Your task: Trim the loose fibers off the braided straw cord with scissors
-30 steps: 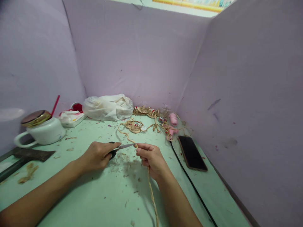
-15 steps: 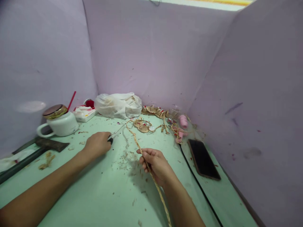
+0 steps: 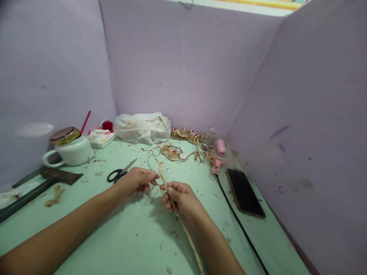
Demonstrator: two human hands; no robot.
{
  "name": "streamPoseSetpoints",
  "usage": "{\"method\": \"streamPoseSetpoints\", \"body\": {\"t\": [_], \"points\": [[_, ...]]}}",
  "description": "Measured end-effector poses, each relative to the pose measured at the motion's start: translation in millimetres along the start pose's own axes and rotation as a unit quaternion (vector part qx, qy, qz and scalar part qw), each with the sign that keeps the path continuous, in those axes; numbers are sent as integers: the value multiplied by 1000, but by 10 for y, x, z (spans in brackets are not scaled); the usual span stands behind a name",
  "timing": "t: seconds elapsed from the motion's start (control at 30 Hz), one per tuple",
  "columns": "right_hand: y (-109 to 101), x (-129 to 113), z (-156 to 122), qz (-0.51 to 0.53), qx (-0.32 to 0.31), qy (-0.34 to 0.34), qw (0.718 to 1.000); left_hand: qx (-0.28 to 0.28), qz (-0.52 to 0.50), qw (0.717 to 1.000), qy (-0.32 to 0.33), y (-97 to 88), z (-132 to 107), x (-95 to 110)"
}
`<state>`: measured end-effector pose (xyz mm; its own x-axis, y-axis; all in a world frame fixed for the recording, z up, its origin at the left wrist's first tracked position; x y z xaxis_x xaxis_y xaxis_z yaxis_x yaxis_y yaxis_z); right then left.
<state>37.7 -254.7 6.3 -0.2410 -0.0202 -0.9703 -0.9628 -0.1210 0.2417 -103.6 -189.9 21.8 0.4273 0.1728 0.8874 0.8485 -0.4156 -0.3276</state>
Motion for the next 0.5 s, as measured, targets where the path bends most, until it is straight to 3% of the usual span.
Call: {"method": "streamPoseSetpoints", "body": {"t": [0.07,0.13,0.33,0.5], "points": [[46,42,-3,-6,-14,8,1000,-64,-153,986,-31,179,-10,-5],[91,73,-3,-19,-20,14,1000,-61,-216,974,-37,254,-6,-25],[140,90,32,-106,14,-72,992,-11,-234,972,-16,263,-20,-72],[181,110,7,-75,29,-117,990,17,-243,968,-54,313,-26,-63]]}}
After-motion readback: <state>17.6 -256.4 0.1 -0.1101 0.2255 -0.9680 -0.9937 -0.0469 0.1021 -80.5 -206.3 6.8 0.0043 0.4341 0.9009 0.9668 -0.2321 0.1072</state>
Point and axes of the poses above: each hand's wrist, its own z-axis towards the middle knuckle, its own y-axis out of the palm, x = y × z, the point moved 4 cm from there along z, towards the middle knuckle, and after that the axes turned 14 degrees about -y, right-handed, at the moved point
